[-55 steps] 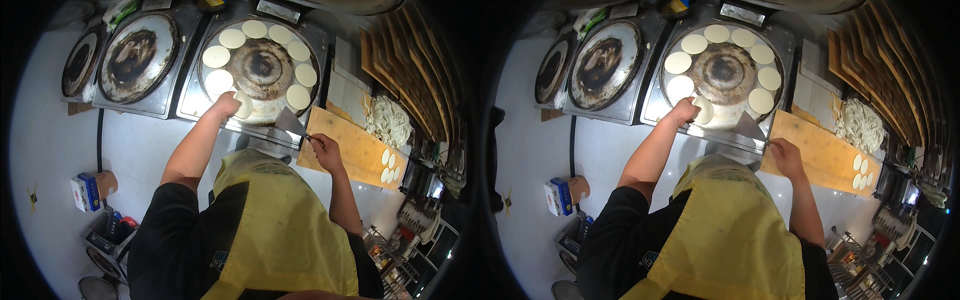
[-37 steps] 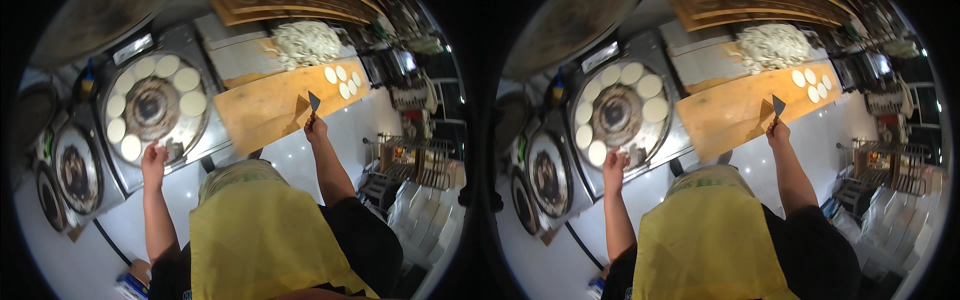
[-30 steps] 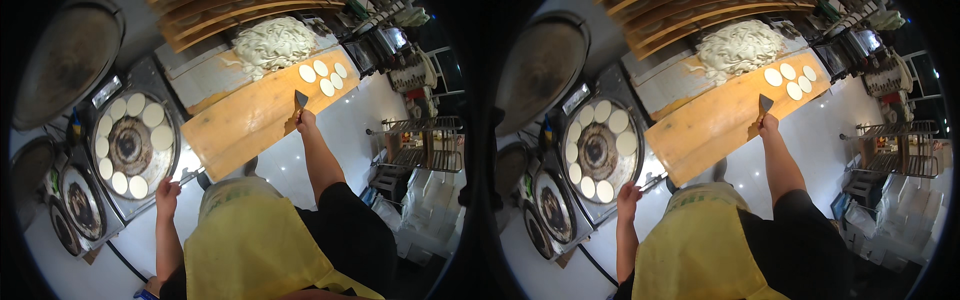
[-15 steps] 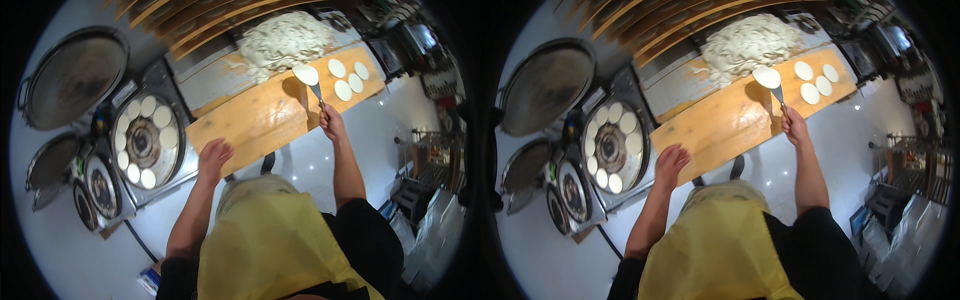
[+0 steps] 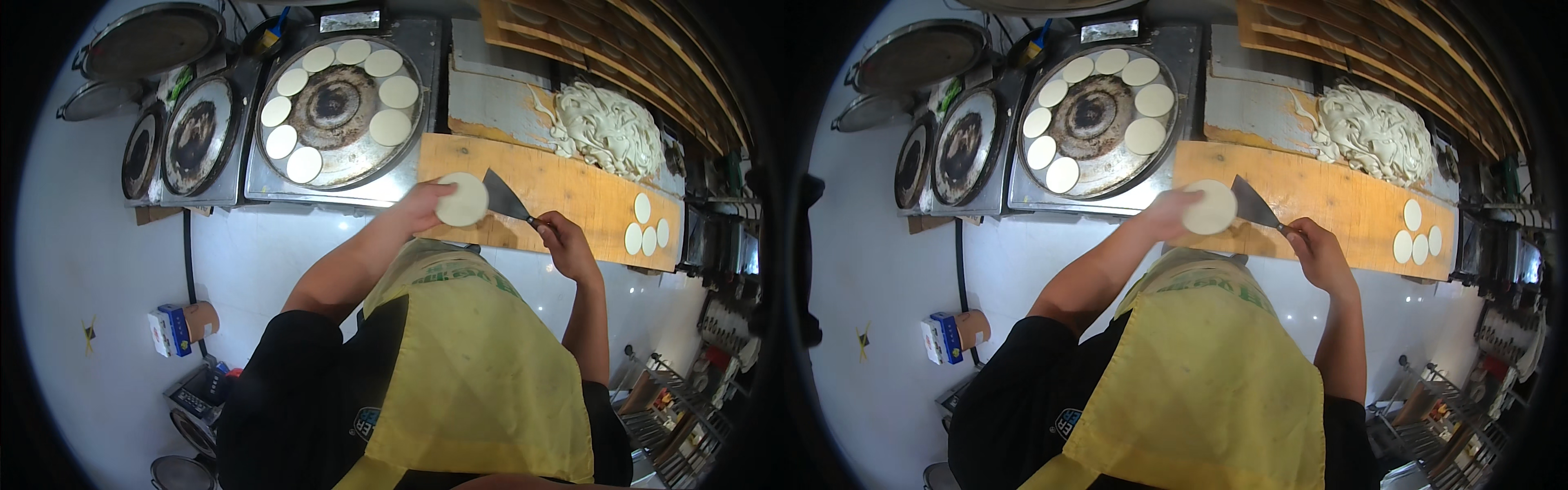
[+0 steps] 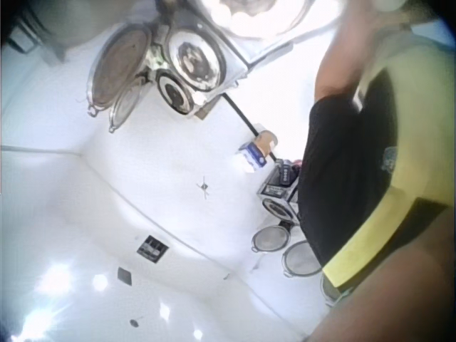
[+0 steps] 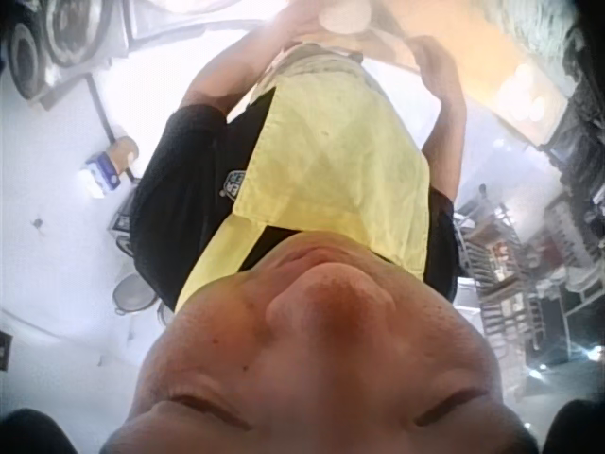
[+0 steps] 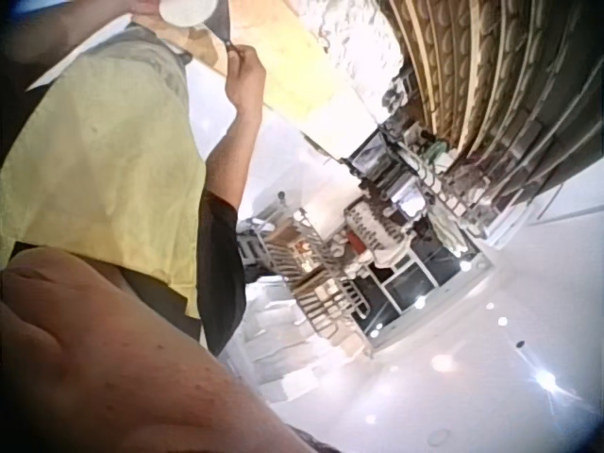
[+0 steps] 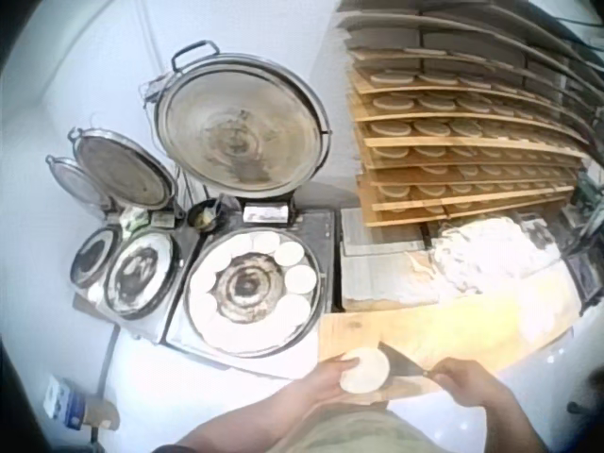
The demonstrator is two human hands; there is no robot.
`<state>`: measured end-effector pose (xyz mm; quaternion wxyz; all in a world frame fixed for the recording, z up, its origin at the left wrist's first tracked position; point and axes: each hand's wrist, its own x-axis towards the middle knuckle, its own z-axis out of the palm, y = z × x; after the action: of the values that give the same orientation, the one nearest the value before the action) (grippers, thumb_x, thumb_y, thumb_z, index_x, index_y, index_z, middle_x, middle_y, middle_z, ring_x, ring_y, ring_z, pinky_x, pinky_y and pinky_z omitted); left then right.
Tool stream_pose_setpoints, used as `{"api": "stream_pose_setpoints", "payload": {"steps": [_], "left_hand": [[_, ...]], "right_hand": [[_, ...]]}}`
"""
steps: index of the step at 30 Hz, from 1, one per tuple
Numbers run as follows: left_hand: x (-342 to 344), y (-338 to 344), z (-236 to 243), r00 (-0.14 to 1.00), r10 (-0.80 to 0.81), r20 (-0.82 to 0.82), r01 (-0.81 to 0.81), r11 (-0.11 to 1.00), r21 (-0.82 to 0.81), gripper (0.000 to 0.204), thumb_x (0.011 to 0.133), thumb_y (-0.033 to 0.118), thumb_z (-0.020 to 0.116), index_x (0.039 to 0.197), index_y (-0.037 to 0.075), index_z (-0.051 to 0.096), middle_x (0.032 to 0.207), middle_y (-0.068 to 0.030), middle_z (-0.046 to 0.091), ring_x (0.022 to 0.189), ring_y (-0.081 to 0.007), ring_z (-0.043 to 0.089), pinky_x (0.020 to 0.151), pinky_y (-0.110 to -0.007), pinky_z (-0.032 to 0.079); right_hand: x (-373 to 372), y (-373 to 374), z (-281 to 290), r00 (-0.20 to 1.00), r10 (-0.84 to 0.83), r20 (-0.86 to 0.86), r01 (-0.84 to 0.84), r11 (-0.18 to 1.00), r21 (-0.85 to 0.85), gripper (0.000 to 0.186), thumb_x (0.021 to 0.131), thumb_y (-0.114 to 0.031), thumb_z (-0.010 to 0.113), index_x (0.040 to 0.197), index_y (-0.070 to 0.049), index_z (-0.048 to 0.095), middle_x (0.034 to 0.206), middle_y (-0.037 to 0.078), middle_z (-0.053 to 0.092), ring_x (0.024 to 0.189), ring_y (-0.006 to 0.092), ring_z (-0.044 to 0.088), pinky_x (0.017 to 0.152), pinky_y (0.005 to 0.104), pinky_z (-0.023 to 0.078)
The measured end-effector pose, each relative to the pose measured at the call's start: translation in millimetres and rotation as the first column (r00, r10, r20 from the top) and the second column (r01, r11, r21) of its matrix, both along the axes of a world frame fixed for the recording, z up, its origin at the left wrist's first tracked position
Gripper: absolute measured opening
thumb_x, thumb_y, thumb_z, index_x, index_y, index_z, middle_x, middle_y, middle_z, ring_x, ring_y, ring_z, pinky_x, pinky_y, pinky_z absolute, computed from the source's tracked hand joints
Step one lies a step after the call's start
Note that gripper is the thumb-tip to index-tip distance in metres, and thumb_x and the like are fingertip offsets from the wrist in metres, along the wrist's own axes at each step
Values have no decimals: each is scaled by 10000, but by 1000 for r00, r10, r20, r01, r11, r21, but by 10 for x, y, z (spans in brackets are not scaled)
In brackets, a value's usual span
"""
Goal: The person places round dough discs onto a hot griddle using a metal spatula. They arrange the discs in a circular pattern on the cooking surface and then cover the griddle with a lid. The person repeats this process with a second batch of dough discs.
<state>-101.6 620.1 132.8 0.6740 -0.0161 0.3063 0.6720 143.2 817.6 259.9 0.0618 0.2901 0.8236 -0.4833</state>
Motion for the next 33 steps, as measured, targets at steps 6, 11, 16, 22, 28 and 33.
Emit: {"api": "stream_pose_setpoints", "payload": {"steps": [6, 11, 16, 22, 28, 33], "left_hand": [[-1237, -840, -80, 940, 203, -272, -268, 936, -227, 399, 1004, 141, 524, 1375, 9, 460, 1306, -176, 586, 1164, -337, 624, 962, -465, 543], [-1951, -994, -403, 877, 187, -443, -376, 842, -388, 379, 987, 119, 546, 1350, 38, 478, 1211, -160, 618, 1034, -306, 661, 879, -437, 574], [-2167, -1095, -780, 792, -27, -610, -383, 756, -531, 282, 945, 113, 580, 1212, 24, 595, 1070, -144, 658, 930, -268, 665, 735, -402, 552], [-2456, -1805, -598, 691, -10, -723, -466, 758, -455, 188, 908, 90, 583, 1066, -4, 620, 850, -80, 661, 703, -160, 618, 630, -290, 507], [-2030, -1527, -172, 682, 23, -731, -464, 786, -409, 180, 980, 171, 607, 1097, 34, 623, 894, -62, 657, 781, -130, 619, 681, -255, 507], [-1327, -1060, -119, 701, -144, -699, -140, 933, -332, 252, 999, 154, 588, 1207, 14, 585, 1005, -62, 665, 846, -123, 618, 789, -255, 520]], "right_hand": [[-356, -197, -50, 992, -123, 30, 125, 989, -81, 199, 1006, -186, 557, 1063, -3, 611, 763, 14, 556, 697, 102, 485, 652, 261, 430], [-585, -415, -134, 989, -105, 102, 116, 987, -109, 198, 1004, -193, 554, 1061, -13, 613, 737, -5, 525, 676, 81, 456, 621, 255, 410], [-693, -586, -162, 991, -95, 94, 100, 994, -52, 194, 1005, -192, 547, 1062, -20, 615, 719, 0, 531, 615, 86, 457, 580, 263, 416], [-321, -618, -152, 892, -439, 111, 453, 867, -210, 209, 1023, -211, 526, 1025, -25, 620, 684, -6, 516, 566, 74, 471, 508, 242, 395], [598, -390, -1271, 118, -993, 19, 783, 82, -616, 205, 1020, -246, 529, 1015, -55, 601, 690, -1, 514, 553, 107, 470, 482, 244, 385], [1257, 300, -1665, -374, -923, 92, 671, -338, -660, 152, 994, -177, 553, 889, -68, 548, 670, 15, 529, 543, 120, 505, 471, 252, 435]]}}
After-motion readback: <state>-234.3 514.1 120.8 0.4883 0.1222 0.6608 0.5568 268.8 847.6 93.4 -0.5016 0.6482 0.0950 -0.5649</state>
